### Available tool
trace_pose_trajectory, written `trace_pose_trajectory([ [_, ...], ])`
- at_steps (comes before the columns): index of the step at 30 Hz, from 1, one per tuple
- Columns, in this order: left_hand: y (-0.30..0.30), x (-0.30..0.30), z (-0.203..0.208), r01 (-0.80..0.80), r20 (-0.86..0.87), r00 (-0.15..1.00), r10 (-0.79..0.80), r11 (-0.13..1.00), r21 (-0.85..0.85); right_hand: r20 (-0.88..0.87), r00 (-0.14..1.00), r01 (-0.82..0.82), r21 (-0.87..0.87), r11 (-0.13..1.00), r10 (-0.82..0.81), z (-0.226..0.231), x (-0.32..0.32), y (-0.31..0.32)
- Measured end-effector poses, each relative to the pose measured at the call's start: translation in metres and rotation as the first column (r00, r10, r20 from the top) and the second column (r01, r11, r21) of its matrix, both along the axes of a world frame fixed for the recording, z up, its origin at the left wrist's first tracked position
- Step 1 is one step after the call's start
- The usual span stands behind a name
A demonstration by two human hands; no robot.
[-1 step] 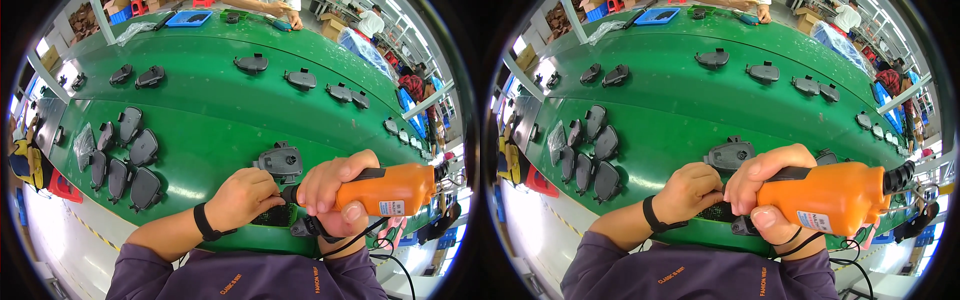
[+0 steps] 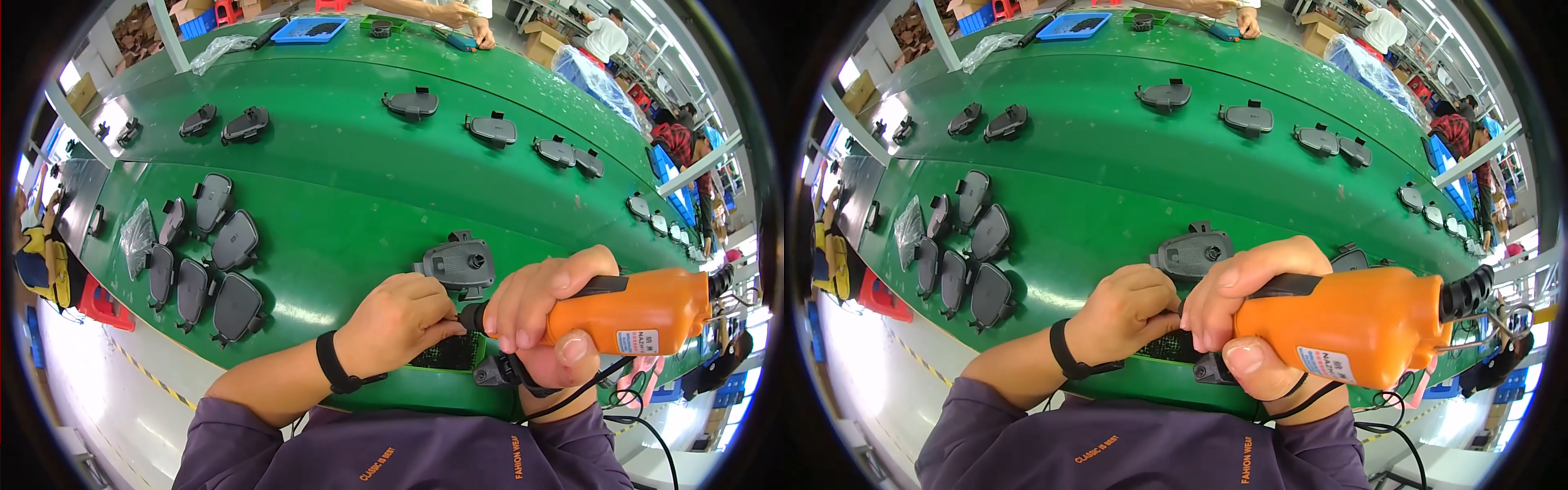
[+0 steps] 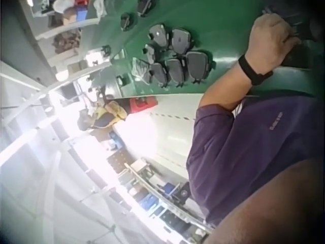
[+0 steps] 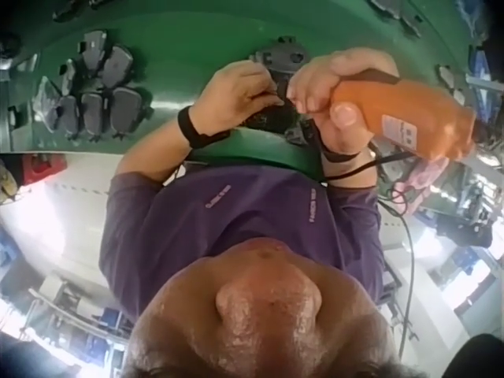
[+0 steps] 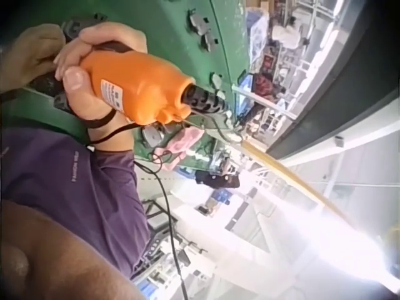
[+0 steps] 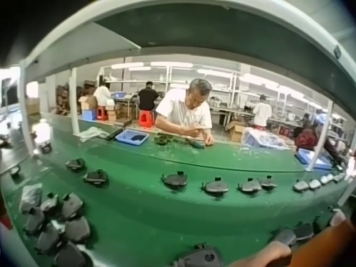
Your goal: Assemble small plastic components by inserting screws and using an electric screwdriver.
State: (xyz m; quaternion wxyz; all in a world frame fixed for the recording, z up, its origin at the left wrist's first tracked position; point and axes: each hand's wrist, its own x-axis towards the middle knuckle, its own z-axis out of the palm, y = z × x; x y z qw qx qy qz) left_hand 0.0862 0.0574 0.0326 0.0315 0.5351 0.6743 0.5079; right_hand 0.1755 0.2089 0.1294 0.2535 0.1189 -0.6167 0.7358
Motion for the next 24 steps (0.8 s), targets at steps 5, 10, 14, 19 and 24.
trace_pose_trajectory([
  [5, -0.001, -0.004, -0.002, 0.020, 0.012, 1.000, -0.021, 0.999, 0.041, 0.006, 0.999, -0.039, 0.021, 0.999, 0.039, 0.000, -0.001, -0.003],
  [10, -0.001, -0.006, -0.004, 0.048, 0.014, 0.999, -0.049, 0.994, 0.095, 0.022, 0.999, -0.034, 0.020, 0.999, 0.034, 0.001, -0.002, -0.004],
  [14, -0.001, -0.011, -0.002, 0.039, -0.015, 0.999, -0.037, 0.989, 0.142, 0.011, 0.999, -0.031, 0.054, 0.998, 0.030, 0.001, -0.007, -0.001],
  [19, 0.006, -0.016, -0.004, -0.172, -0.127, 0.974, 0.186, 0.978, 0.115, -0.002, 0.999, -0.033, 0.114, 0.993, 0.034, -0.004, -0.030, 0.001],
  [24, 0.018, -0.021, -0.028, -0.303, 0.277, 0.915, 0.294, 0.953, -0.010, -0.038, 0.996, 0.077, 0.047, 0.996, -0.075, -0.021, -0.065, 0.014],
])
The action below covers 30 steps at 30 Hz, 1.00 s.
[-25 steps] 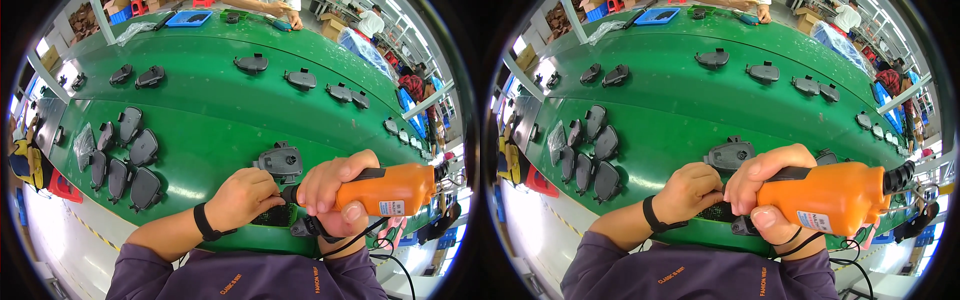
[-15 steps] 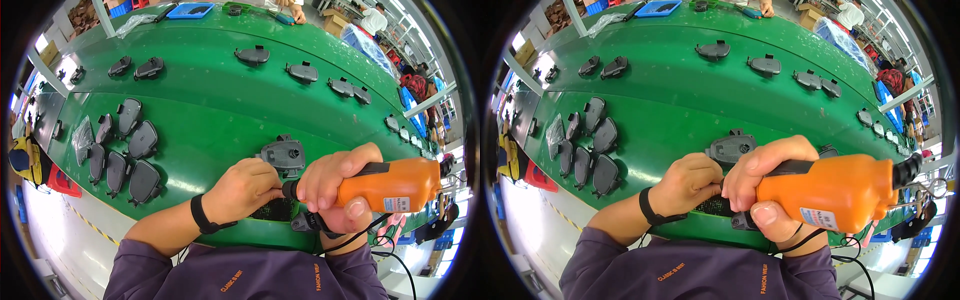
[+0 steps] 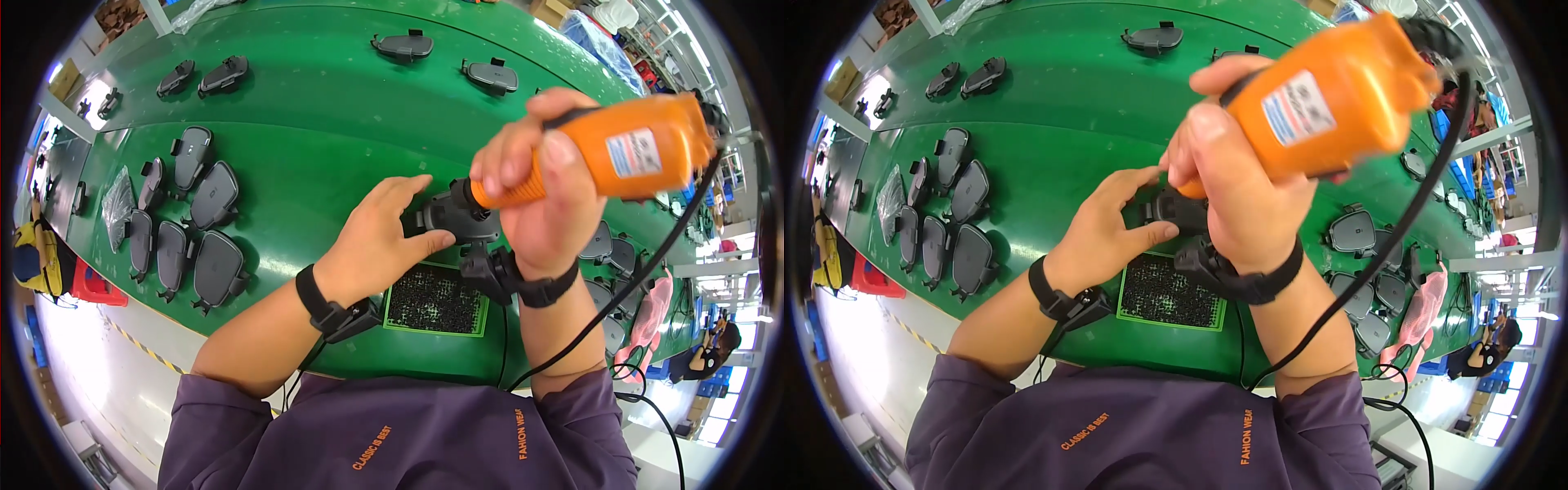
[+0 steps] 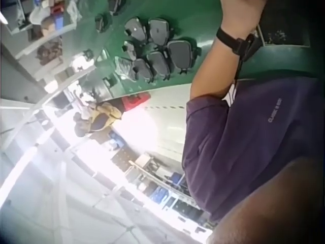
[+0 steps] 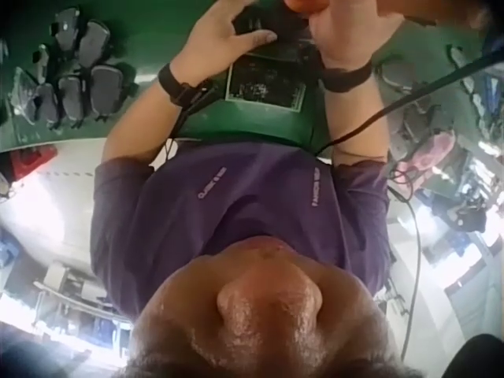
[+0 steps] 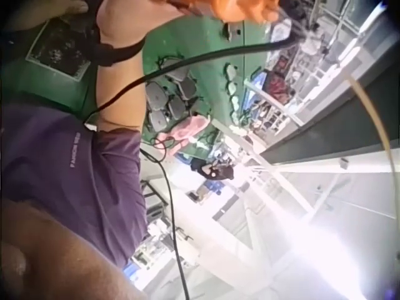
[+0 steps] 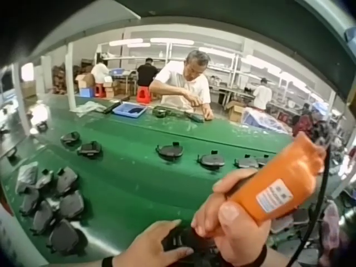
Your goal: Assemble small plastic components by inserting screws and using an electric screwdriver.
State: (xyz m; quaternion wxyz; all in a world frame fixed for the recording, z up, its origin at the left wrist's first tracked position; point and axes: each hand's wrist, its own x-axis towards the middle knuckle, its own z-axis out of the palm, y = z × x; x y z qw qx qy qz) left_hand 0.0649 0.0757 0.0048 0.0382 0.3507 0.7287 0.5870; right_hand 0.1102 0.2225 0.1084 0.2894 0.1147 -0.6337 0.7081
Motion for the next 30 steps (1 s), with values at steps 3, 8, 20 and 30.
trace_pose_trajectory([
  [3, -0.003, -0.004, -0.004, 0.057, 0.152, 0.987, -0.045, 0.996, -0.074, 0.069, 0.996, 0.063, 0.005, 0.998, -0.063, -0.008, -0.010, -0.002],
  [8, -0.003, -0.006, 0.000, 0.118, 0.215, 0.973, -0.082, 0.980, -0.159, 0.139, 0.990, 0.040, -0.014, 0.999, -0.038, -0.015, -0.014, -0.004],
  [20, -0.005, -0.006, 0.001, 0.105, 0.225, 0.972, -0.068, 0.982, -0.159, 0.195, 0.981, -0.004, -0.050, 0.999, 0.013, -0.026, -0.020, -0.007],
  [30, 0.003, -0.007, 0.007, 0.145, 0.225, 0.968, -0.108, 0.978, -0.153, 0.168, 0.986, 0.034, -0.057, 0.998, -0.024, -0.030, -0.017, -0.004],
])
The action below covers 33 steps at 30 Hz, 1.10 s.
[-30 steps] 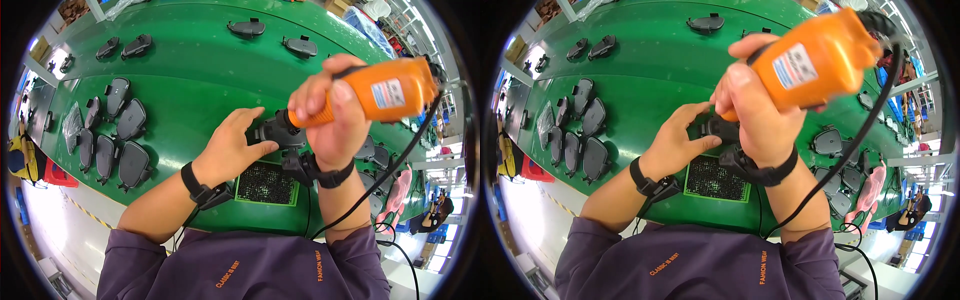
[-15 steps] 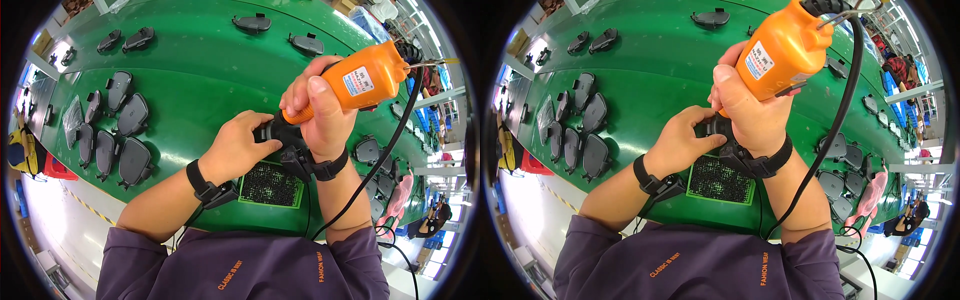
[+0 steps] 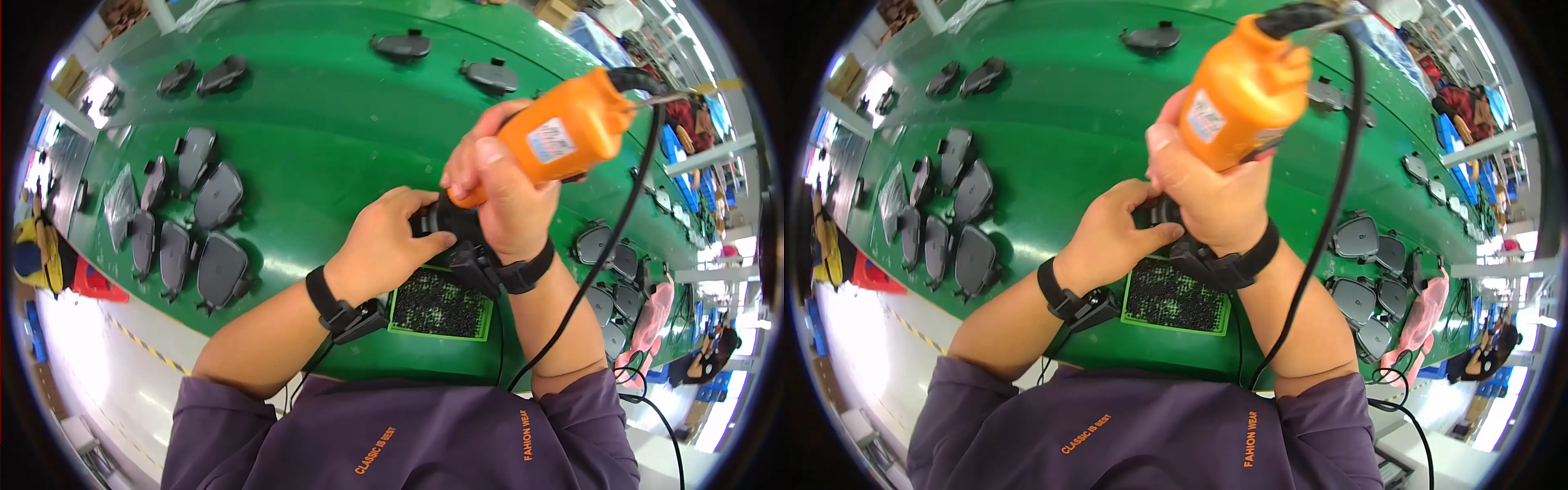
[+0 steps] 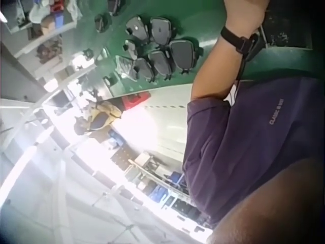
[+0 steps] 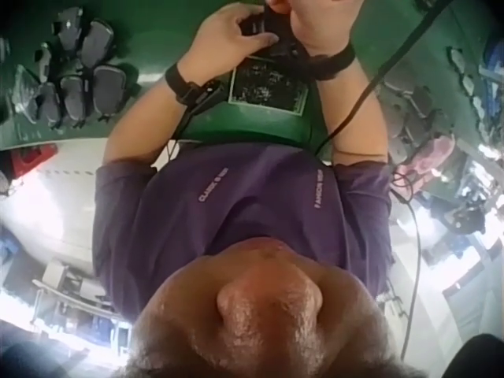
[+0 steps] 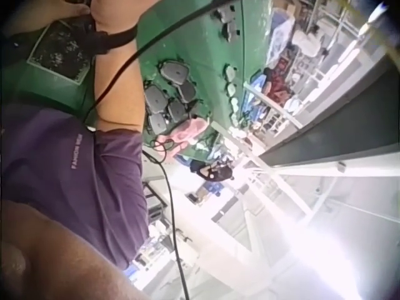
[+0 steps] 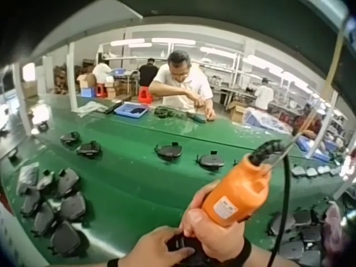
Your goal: Assemble small plastic components by inserting screws and using an electric screwdriver.
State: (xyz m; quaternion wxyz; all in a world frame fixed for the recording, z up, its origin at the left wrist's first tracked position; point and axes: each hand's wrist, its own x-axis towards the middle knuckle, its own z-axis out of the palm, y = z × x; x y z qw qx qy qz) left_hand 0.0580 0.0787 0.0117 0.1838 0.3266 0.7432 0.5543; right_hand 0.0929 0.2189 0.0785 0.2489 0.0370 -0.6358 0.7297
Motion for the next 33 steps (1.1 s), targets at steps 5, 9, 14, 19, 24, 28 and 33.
trace_pose_trajectory([
  [5, -0.002, 0.004, -0.009, -0.032, -0.061, 0.998, 0.032, 0.999, 0.009, 0.040, 0.995, 0.087, 0.041, 0.995, -0.088, 0.017, 0.016, 0.000],
  [9, -0.006, 0.014, -0.007, -0.088, -0.149, 0.985, 0.084, 0.996, -0.021, -0.297, 0.954, 0.065, 0.092, 0.994, -0.035, 0.038, 0.078, 0.029],
  [14, 0.001, 0.017, 0.019, -0.053, -0.489, 0.872, -0.026, 0.988, -0.148, -0.281, 0.948, 0.162, 0.013, 0.987, -0.152, 0.060, 0.124, 0.050],
  [19, 0.011, 0.007, 0.043, -0.010, -0.602, 0.794, -0.085, 0.988, -0.152, -0.268, 0.949, 0.208, 0.137, 0.969, -0.166, 0.063, 0.127, 0.054],
  [24, 0.017, -0.003, 0.042, 0.000, -0.585, 0.798, -0.144, 0.971, -0.238, -0.290, 0.941, 0.211, 0.108, 0.971, -0.172, 0.072, 0.138, 0.058],
  [28, 0.016, -0.012, 0.043, -0.055, -0.486, 0.873, -0.040, 0.982, -0.179, -0.254, 0.940, 0.259, 0.100, 0.961, -0.227, 0.077, 0.142, 0.056],
  [33, 0.018, -0.033, 0.025, -0.095, 0.033, 0.995, 0.098, 0.993, -0.070, -0.260, 0.940, 0.248, 0.078, 0.966, -0.221, 0.077, 0.140, 0.055],
])
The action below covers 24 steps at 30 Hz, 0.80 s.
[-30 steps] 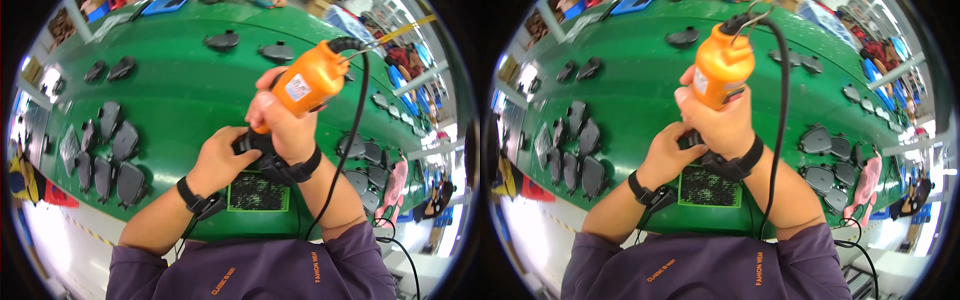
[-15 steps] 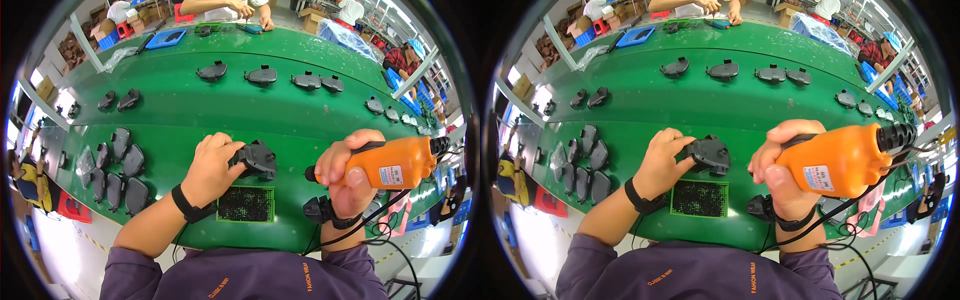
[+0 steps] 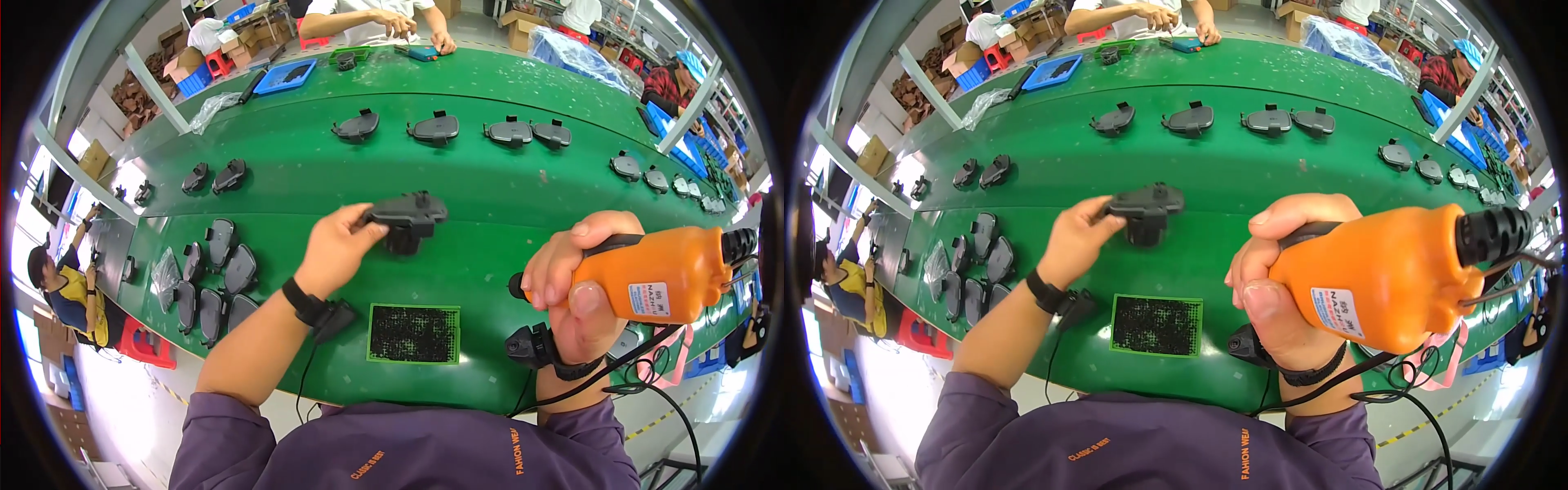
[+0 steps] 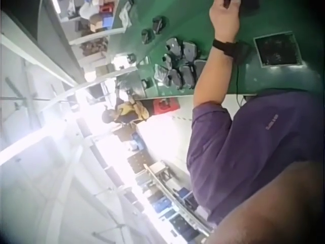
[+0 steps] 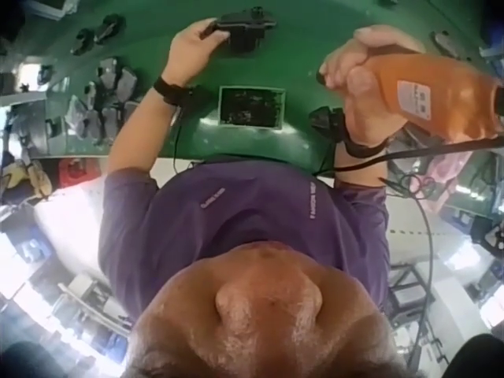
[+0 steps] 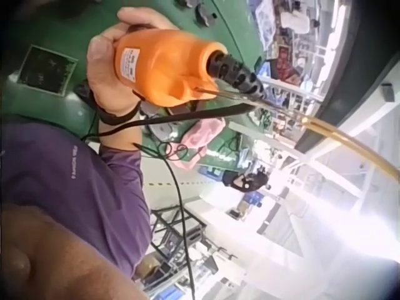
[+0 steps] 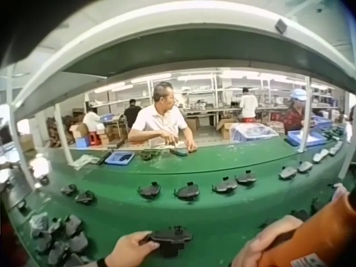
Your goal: Assemble small plastic components by inserting screws and using an electric screwdriver.
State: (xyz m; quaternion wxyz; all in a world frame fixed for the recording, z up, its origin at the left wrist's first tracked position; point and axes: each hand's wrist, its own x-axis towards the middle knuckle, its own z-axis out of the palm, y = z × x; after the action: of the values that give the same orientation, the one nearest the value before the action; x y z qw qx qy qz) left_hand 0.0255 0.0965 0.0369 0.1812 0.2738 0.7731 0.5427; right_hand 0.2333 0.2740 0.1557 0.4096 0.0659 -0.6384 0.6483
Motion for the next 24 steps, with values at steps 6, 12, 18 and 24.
trace_pose_trajectory([
  [6, 0.008, 0.021, -0.026, 0.083, 0.190, 0.976, -0.102, 0.991, 0.104, 0.023, 1.000, 0.010, -0.015, 1.000, -0.010, -0.002, -0.004, -0.002],
  [12, 0.006, 0.019, -0.016, 0.027, 0.381, 0.920, -0.092, 0.985, 0.172, 0.028, 1.000, -0.007, -0.014, 1.000, 0.007, -0.003, -0.004, -0.001],
  [18, 0.013, 0.004, -0.011, -0.264, 0.637, 0.762, -0.117, 0.842, 0.470, 0.032, 0.999, -0.014, 0.000, 1.000, 0.014, -0.002, -0.004, -0.002],
  [24, 0.009, -0.122, -0.007, -0.380, 0.469, 0.864, 0.180, 0.845, 0.376, 0.033, 0.999, 0.000, 0.004, 1.000, 0.000, -0.002, -0.004, 0.003],
])
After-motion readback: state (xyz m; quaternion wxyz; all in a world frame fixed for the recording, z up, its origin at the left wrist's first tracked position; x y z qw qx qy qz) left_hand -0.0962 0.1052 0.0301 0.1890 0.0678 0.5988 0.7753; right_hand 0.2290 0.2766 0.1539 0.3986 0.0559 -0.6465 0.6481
